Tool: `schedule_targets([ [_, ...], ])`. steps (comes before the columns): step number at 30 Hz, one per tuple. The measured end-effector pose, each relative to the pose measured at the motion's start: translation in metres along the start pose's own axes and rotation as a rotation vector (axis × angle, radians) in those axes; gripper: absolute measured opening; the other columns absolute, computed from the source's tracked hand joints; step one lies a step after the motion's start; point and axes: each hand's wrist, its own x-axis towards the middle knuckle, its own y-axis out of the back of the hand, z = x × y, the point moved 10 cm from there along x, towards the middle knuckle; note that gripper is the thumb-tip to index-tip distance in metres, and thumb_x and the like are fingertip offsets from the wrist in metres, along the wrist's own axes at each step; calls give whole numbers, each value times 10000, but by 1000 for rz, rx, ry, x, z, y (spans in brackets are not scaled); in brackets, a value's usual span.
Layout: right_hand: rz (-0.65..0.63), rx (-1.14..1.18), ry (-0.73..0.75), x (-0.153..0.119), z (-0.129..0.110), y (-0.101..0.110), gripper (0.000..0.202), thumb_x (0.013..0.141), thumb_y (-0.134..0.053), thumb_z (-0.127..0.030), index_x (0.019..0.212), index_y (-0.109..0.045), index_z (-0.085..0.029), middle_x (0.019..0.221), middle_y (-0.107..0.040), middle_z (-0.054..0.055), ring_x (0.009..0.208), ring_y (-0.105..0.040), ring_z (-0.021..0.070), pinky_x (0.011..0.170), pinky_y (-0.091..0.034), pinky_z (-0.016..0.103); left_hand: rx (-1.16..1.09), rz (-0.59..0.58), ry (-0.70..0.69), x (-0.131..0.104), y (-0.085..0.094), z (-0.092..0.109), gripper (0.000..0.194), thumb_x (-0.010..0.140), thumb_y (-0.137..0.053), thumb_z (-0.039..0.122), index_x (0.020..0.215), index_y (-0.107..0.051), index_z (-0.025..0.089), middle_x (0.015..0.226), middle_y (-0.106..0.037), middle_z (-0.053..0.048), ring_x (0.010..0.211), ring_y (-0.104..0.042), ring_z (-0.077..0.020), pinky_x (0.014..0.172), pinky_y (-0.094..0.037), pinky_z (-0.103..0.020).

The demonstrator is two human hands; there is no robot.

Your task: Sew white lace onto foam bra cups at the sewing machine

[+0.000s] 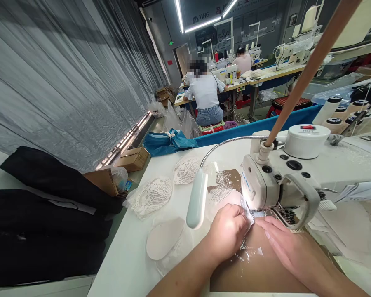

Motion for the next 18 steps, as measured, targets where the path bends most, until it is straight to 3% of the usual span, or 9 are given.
schedule_targets([
  [9, 12, 7, -21, -1, 0, 0, 467, 904, -382, -180, 1308, -580, -304, 1042, -705, 82, 950, -681, 240, 803, -558, 357, 29, -62, -12, -1, 0, 3, 201, 940, -517, 230, 820, -668, 172, 876, -604, -43, 782, -504, -162, 678, -386, -273],
  [18, 12, 15, -32, 0, 1, 4, 399, 930, -389, -231, 1251, -620, -288, 992, -724, 75, 923, -688, 235, 798, -555, 356, 109, -137, -105, -4, 0, 15, 205, 971, -491, 259, 1003, -678, 181, 1075, -650, -63, 868, -547, -193, 743, -425, -316],
])
